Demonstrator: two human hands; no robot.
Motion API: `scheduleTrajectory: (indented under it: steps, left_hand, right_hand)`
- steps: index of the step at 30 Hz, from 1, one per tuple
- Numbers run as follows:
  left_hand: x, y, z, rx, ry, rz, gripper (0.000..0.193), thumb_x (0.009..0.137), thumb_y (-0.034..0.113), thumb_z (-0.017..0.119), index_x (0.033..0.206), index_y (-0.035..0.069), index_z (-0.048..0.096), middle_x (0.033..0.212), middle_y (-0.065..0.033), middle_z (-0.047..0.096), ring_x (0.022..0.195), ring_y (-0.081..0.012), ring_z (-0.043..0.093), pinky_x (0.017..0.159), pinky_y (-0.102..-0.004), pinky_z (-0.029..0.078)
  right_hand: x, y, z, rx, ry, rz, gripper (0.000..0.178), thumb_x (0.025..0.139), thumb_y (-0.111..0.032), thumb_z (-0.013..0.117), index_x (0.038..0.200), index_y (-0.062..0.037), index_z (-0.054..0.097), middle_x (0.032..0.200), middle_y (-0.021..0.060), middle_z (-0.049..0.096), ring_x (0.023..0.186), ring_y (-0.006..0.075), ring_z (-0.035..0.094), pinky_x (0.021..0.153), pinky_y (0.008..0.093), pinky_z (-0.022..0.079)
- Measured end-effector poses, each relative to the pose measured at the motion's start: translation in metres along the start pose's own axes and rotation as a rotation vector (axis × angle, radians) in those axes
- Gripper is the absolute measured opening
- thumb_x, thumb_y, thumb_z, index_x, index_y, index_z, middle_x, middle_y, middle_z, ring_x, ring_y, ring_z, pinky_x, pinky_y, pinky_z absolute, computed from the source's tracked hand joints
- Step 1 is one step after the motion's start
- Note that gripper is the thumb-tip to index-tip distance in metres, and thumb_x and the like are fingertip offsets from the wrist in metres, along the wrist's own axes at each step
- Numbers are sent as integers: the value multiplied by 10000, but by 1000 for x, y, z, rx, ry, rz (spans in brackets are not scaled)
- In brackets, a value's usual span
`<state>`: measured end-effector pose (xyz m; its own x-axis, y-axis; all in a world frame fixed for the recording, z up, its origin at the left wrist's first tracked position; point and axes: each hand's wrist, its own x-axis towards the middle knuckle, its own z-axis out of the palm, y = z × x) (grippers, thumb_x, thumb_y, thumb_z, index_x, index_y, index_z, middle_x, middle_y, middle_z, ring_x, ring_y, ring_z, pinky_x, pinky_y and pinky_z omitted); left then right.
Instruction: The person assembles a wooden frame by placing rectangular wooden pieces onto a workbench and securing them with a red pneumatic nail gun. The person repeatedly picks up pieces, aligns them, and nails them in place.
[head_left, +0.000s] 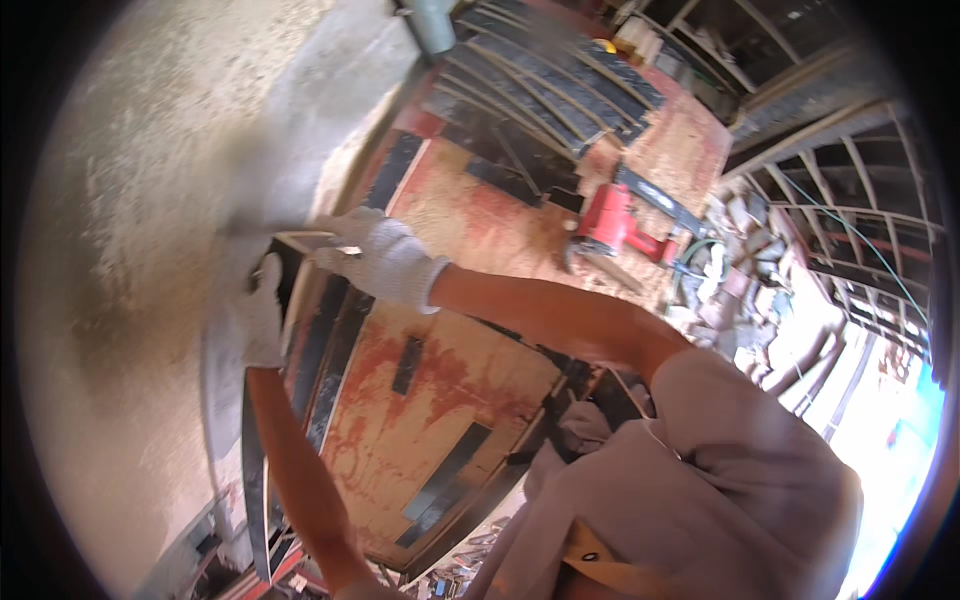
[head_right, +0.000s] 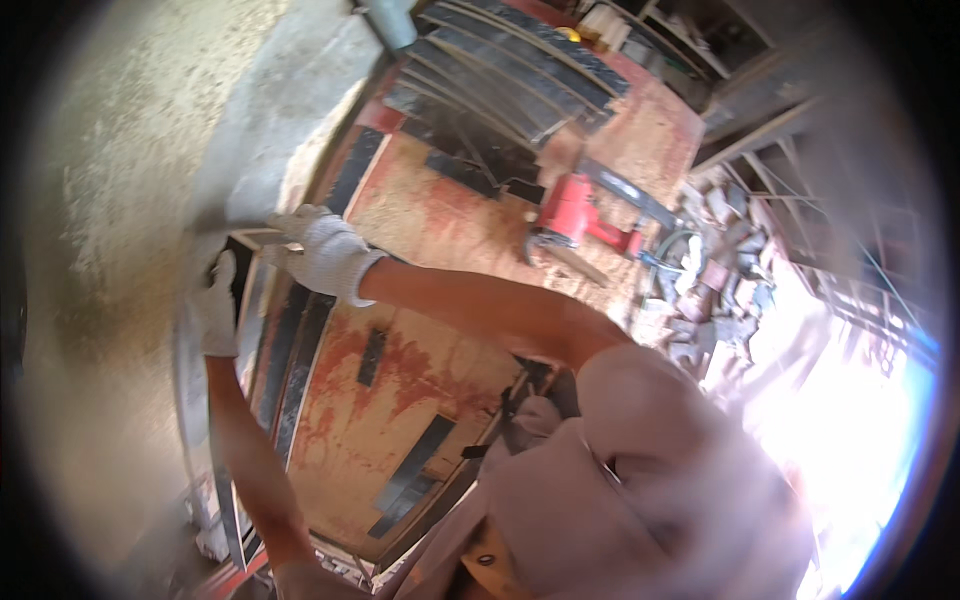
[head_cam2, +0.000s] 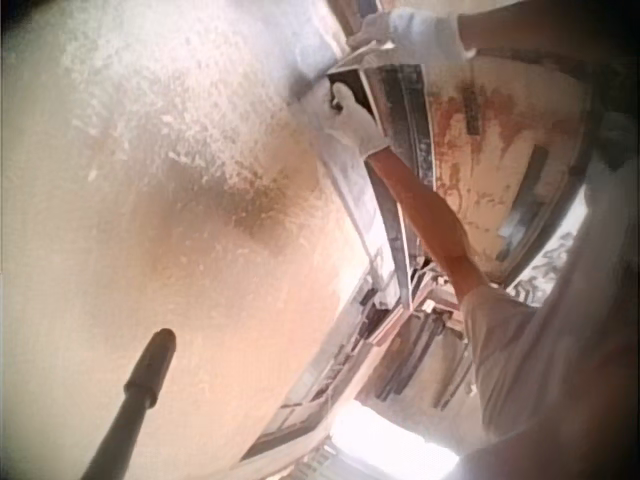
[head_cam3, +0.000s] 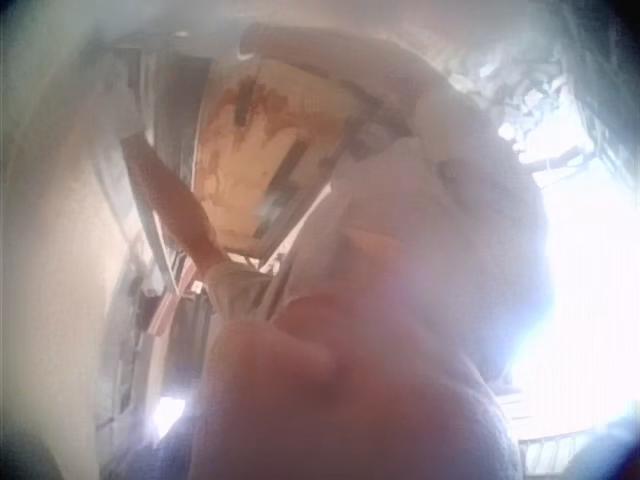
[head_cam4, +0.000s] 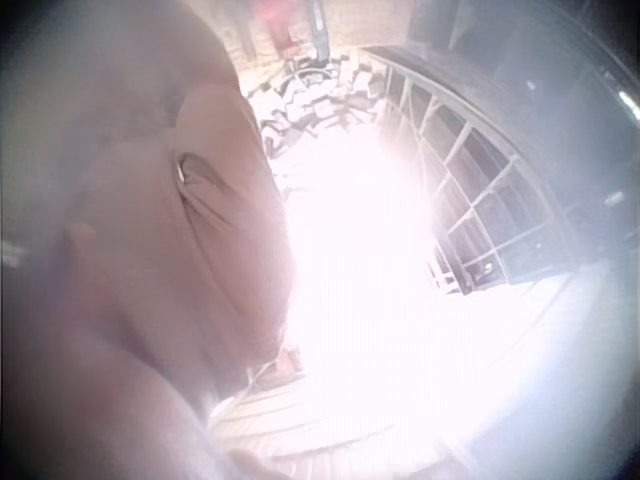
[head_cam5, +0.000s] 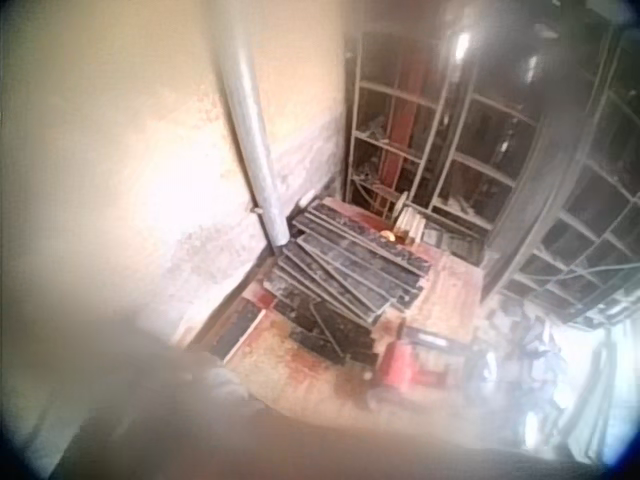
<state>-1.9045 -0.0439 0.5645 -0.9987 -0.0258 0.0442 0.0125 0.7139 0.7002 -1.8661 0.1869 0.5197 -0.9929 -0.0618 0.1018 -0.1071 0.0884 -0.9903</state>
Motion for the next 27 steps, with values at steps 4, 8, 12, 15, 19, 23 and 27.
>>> scheduleTrajectory:
  steps: [4,8,12,15,19,23,27]
  left_hand:
    - [-1,-32,-3,-109,4,-90,320,949,212,689,1168,-19,716,1040,-79,734,943,-156,656,856,-313,509]
    - [-2,7,7,-115,52,-77,319,928,221,691,1132,-20,734,1028,-99,750,907,-160,675,822,-316,515]
    - [-3,4,1,7,71,-75,311,906,281,689,1088,37,752,961,-88,763,883,-165,695,820,-315,514]
    - [11,6,9,-21,73,-64,306,900,326,684,1073,87,763,915,-87,756,863,-191,707,795,-331,524]
    - [-11,1,-2,79,110,-192,295,902,358,666,1041,118,768,922,-100,753,878,-237,718,807,-355,532]
    - [-9,6,0,77,108,-193,343,893,393,626,1017,100,755,911,-138,740,886,-303,714,814,-397,530]
    - [-2,14,7,78,87,-149,325,903,351,637,1004,61,745,838,-93,717,785,-202,665,740,-352,508]
  right_hand:
    - [-72,135,-127,-861,243,-94,484,918,-329,673,1316,-80,553,1127,197,660,1044,352,635,922,444,513]
    - [-188,216,-276,-1213,-50,725,820,885,-324,651,1447,15,161,1273,328,546,1131,436,601,958,493,505]
    - [-224,272,-306,-1200,-195,871,1169,823,-351,681,1551,79,-127,1247,383,579,1076,480,640,886,505,547]
    - [-226,322,-337,-994,82,759,1140,750,-236,778,1575,46,43,1113,261,657,987,364,683,831,471,567]
    - [-168,234,-304,-633,-80,851,600,782,-218,780,1238,8,462,835,111,651,694,224,653,593,378,543]
    - [-105,56,-261,-234,-164,954,207,852,-180,777,970,-62,654,571,-20,521,463,127,541,432,314,458]
    - [-64,-57,-232,113,-282,778,372,842,-173,804,1148,-32,646,679,-5,583,513,122,553,475,291,462]
